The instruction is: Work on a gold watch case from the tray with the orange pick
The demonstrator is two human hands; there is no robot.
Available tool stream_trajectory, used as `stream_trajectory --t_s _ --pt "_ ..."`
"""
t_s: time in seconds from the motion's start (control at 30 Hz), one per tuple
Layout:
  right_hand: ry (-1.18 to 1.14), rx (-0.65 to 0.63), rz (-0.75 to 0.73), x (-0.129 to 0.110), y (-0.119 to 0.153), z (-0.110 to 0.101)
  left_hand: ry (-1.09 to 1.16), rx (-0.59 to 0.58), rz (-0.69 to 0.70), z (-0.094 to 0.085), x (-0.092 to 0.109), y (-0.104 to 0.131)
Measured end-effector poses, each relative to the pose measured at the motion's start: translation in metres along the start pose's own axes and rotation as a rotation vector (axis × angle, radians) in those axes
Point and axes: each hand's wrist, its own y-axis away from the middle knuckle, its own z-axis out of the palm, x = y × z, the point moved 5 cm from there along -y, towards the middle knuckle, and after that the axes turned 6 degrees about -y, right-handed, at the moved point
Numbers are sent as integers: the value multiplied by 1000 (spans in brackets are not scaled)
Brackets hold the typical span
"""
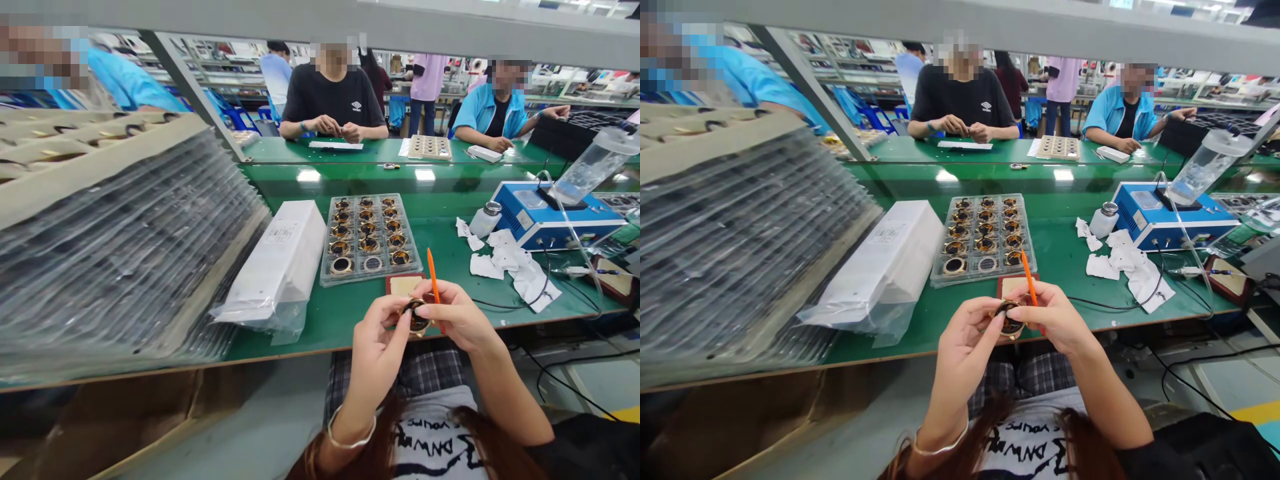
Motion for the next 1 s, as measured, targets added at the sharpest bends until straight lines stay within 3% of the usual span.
stream_trajectory --t_s 0.17,0.27,0.4,0.6,1.0 --pt "75 -10 -97 -7 3 1 -35 5 33 -1 0 -3" --pt "97 32 -137 -8 4 1 -211 5 143 0 5 -4" --pt "99 64 -129 -7 4 3 -391 35 285 -1 13 -3" --pt "-12 68 -41 -4 2 7 -508 -19 359 1 18 -2" --pt "66 88 -103 -3 5 7 -532 26 358 0 21 -1"
